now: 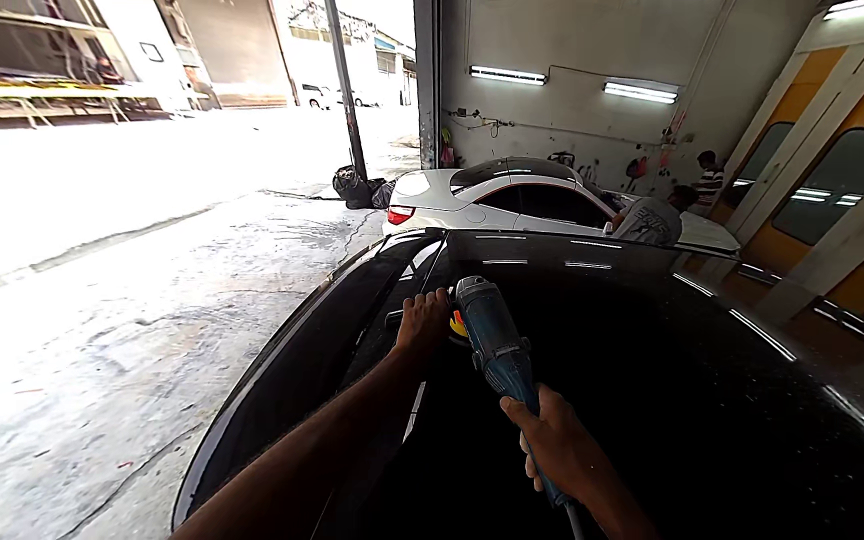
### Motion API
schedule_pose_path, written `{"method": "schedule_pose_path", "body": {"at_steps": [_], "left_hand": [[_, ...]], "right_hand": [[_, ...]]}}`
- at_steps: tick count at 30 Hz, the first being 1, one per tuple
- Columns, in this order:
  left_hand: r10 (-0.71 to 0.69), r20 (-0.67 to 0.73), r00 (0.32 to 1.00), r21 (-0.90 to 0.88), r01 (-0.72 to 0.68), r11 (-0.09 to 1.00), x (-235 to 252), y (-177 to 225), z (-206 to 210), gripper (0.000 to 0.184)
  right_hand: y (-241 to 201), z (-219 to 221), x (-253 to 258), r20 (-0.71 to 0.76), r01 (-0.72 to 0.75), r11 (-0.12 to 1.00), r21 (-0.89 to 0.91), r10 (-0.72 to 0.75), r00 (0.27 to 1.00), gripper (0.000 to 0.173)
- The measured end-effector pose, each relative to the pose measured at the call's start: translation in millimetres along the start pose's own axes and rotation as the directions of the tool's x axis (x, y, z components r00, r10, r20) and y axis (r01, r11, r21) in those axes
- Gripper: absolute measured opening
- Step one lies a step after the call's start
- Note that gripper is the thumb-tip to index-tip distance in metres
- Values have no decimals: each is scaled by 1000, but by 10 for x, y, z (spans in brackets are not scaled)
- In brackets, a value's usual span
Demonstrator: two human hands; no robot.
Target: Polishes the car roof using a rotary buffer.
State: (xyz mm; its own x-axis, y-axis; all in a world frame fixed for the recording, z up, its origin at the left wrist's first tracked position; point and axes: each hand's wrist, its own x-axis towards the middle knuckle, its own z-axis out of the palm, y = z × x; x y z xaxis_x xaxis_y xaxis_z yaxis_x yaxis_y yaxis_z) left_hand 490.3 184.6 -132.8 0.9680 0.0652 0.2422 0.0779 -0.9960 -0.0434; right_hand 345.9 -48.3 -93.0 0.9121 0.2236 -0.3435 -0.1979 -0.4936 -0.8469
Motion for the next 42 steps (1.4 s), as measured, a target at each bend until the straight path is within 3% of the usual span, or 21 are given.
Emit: {"method": "schedule_pose_path", "body": {"at_steps": [13, 21, 30, 42], "left_hand": [[-145, -16, 989, 66, 146, 987, -373, -685, 109, 28], [-195, -10, 981, 69, 195, 978, -746, -765, 100, 30], [-109, 15, 994, 39, 109, 993, -810, -276, -116, 35], [48, 40, 998, -5, -48, 999, -646, 865, -276, 30]], "right_hand": [[-192, 411, 23, 128, 61, 993, -102, -48, 991, 47], [-95, 485, -194, 157, 81, 980, -180, -53, 986, 51], [173, 239, -427, 90, 51, 994, -98, -42, 995, 50], [741, -381, -820, -80, 4, 997, 73, 1, 997, 47]]}}
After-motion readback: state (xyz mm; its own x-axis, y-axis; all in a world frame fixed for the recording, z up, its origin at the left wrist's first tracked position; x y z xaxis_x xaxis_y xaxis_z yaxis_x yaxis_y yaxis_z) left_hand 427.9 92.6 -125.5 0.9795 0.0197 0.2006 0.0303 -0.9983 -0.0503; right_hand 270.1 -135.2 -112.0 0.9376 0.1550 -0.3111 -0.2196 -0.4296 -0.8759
